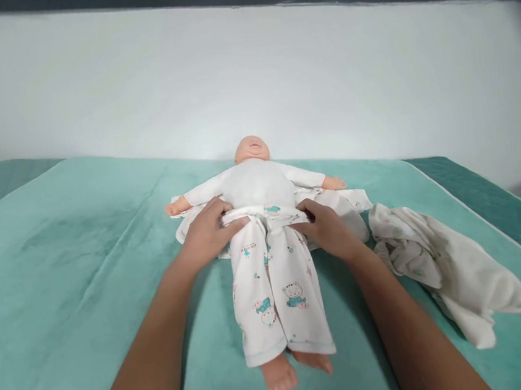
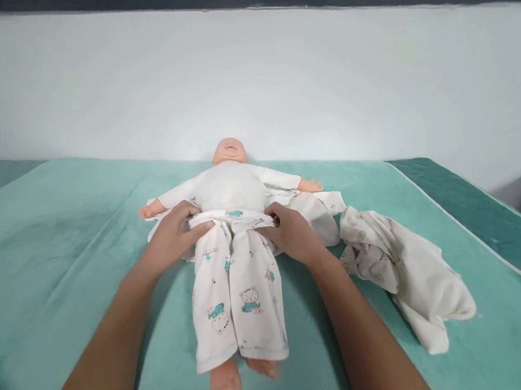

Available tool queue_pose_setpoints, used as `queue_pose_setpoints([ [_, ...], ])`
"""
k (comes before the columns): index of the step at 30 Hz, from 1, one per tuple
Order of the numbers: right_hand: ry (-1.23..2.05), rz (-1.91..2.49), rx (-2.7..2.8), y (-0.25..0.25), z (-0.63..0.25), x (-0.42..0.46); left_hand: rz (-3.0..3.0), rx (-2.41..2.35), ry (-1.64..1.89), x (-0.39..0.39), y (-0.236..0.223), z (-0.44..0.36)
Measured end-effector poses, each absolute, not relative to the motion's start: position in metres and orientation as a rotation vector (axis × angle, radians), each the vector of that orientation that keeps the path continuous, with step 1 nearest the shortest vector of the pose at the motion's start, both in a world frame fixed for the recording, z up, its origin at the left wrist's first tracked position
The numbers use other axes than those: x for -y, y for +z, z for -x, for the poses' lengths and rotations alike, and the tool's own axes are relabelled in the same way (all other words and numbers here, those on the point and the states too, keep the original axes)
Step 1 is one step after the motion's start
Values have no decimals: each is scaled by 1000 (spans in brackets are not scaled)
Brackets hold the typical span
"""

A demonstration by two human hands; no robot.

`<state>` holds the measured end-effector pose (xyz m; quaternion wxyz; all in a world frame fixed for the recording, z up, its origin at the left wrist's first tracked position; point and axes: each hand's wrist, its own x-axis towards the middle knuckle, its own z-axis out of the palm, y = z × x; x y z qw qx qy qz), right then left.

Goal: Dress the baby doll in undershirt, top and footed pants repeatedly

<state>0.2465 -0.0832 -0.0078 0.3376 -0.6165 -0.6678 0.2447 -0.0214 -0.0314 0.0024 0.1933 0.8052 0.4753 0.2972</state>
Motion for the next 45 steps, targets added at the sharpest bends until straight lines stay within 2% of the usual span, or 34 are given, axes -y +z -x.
queue_pose_setpoints([
  [2, 904, 1542, 1813, -5, -254, 91, -2138, -1268, 709, 44, 2, 32],
  [4, 1010, 1494, 1868, -5, -254, 102, -2112, -1202, 692, 56, -1, 38],
  [6, 860, 1512, 1888, -11, -246, 115, -2174, -1155, 792, 67, -7, 37],
  [10, 317, 1587, 1664, -33, -222, 140, -2238, -1284, 1052, 85, -25, 29],
  [12, 280, 1595, 1544, -40, -215, 151, -2089, -1339, 1133, 94, -31, 28],
  [14, 442, 1553, 1498, -41, -214, 159, -1911, -1294, 1123, 101, -33, 32],
  [18, 848, 1402, 1536, -34, -215, 175, -1881, -1086, 863, 115, -27, 44],
  [20, 866, 1403, 1599, -34, -213, 182, -2002, -1028, 828, 122, -28, 47],
  [24, 777, 1411, 1379, -41, -205, 194, -2254, -1135, 1034, 136, -38, 45],
  [27, 946, 1346, 1306, -39, -207, 207, -2126, -1230, 1053, 151, -40, 46],
  [31, 1199, 1260, 1618, -28, -215, 234, -2021, -1072, 920, 177, -39, 50],
  [36, 987, 1405, 1636, -27, -206, 253, -2317, -1113, 818, 201, -46, 44],
  [40, 1103, 1366, 1519, -15, -198, 253, -2341, -1173, 636, 205, -22, 42],
  [45, 1475, 1283, 1381, 18, -201, 258, -2113, -1016, 493, 208, 36, 45],
])
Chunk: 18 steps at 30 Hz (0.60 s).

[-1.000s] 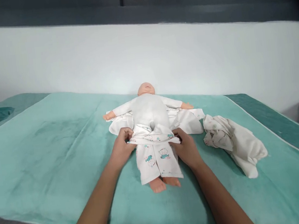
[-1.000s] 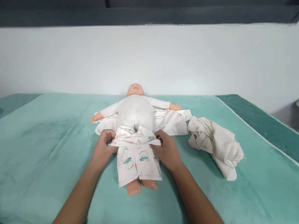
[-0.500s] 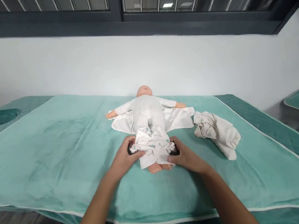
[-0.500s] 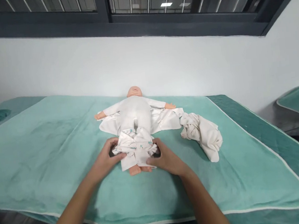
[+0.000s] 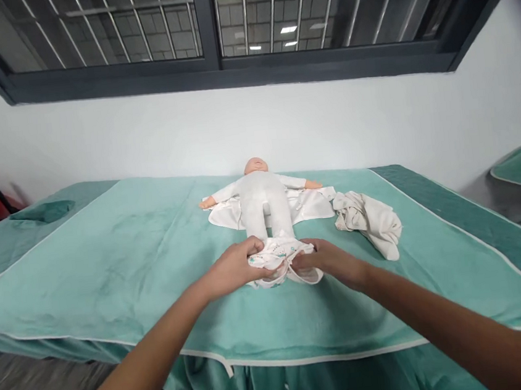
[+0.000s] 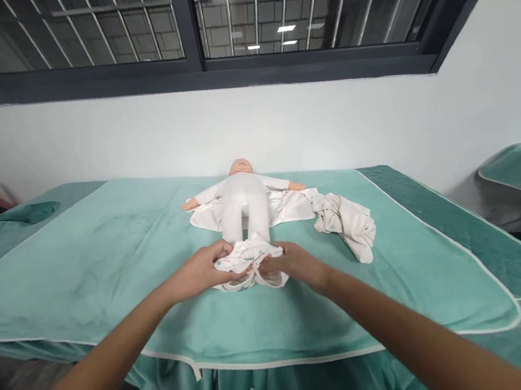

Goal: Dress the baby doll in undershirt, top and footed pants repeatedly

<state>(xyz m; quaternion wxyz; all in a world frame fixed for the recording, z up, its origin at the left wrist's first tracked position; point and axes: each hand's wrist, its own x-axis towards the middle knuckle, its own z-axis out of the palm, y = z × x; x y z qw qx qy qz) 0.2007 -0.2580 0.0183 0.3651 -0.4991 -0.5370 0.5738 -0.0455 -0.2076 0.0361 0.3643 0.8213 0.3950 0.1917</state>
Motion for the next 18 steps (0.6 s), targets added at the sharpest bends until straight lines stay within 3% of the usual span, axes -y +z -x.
queue_pose_setpoints([
  [9, 1750, 1178, 1801, 105, -217, 244, -1852, -833, 5, 188, 125, 68],
  [13, 1429, 1290, 2314, 141, -206, 238, -1862, -852, -446, 190, 171, 68],
  [18, 905, 1306, 2722, 191, -171, 241, -2065, -900, -736, 209, 219, 39],
])
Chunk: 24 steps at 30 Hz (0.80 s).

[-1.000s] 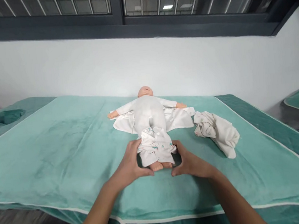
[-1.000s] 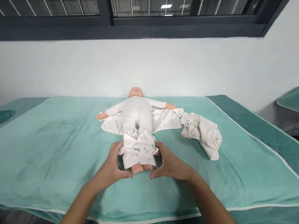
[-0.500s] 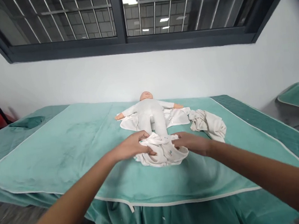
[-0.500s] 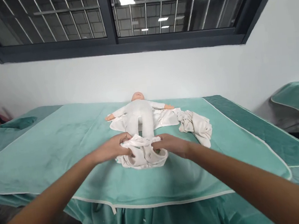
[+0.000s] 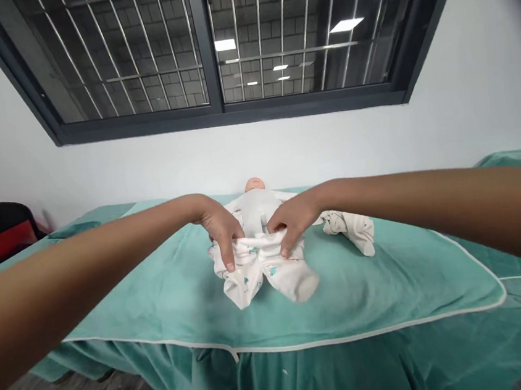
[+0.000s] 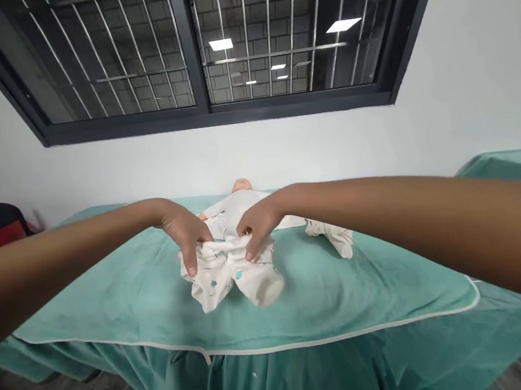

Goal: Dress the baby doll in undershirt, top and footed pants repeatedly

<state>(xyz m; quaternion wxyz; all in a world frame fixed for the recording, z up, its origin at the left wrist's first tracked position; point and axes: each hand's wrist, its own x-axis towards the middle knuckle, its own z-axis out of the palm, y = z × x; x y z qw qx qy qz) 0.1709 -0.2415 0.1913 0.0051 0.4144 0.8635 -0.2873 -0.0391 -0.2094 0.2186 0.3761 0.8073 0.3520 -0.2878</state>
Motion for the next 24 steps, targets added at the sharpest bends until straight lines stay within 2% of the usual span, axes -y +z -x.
queue_pose_setpoints([
  [3, -511, -1347, -2714, 219, -158, 248, -2104, -894, -780, 222, 240, 23],
  [5, -384, -1345, -2702, 231, -157, 254, -2111, -877, -765, 227, 250, 18],
  [8, -441, -1329, -2692, 241, -164, 263, -2090, -835, -633, 231, 262, 18],
  [13, -730, -1490, -2752, 248, -191, 265, -2122, -873, -457, 222, 277, 24],
  [17, -723, -1688, -2884, 264, -219, 254, -2117, -1018, -281, 200, 295, 31],
  [19, -857, -1855, -2884, 274, -231, 249, -2073, -1077, -181, 189, 305, 33],
  [21, -1157, -1934, -2843, 283, -239, 244, -1989, -1102, -64, 182, 311, 32],
  [24, -1682, -1677, -2719, 287, -234, 236, -1901, -984, 186, 175, 311, 23],
])
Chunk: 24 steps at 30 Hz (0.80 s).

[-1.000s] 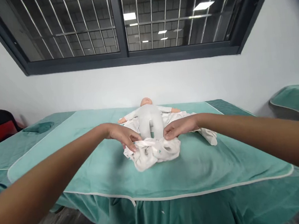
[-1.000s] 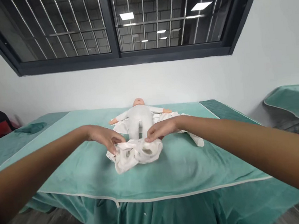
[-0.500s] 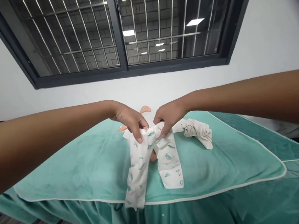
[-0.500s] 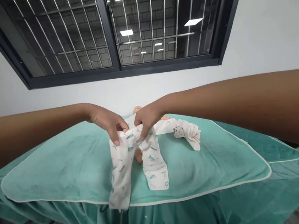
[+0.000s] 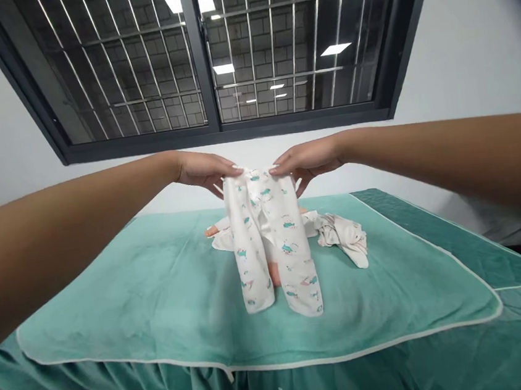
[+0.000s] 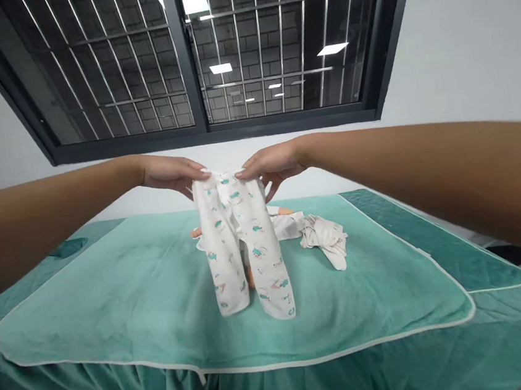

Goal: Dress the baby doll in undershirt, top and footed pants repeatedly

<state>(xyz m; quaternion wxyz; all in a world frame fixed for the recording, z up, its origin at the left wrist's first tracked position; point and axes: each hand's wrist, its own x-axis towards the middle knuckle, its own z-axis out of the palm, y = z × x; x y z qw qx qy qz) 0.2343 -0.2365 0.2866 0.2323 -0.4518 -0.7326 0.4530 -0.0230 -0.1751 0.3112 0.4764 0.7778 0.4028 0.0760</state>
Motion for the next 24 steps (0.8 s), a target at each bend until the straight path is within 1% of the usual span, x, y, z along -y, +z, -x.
queue_pose_setpoints([
  [2, 1424, 1045, 1972, 280, -222, 226, -1878, -833, 340, 170, 304, 18],
  [5, 1553, 752, 1786, 254, -198, 199, -1852, -710, 468, 157, 284, 22],
  [8, 1666, 607, 1520, 209, -174, 163, -1829, -795, 535, 136, 252, 41],
  [11, 1716, 655, 1277, 152, -148, 128, -1773, -994, 664, 117, 200, 62],
  [15, 1660, 793, 1153, 84, -113, 98, -1800, -1343, 668, 102, 112, 74],
  [18, 1606, 884, 1173, 54, -97, 82, -2027, -1645, 760, 97, 61, 69],
  [21, 1493, 966, 1221, 48, -99, 61, -2431, -1550, 845, 97, 34, 57],
  [24, 1264, 1056, 1265, 59, -123, 32, -2782, -1337, 734, 98, 19, 44],
])
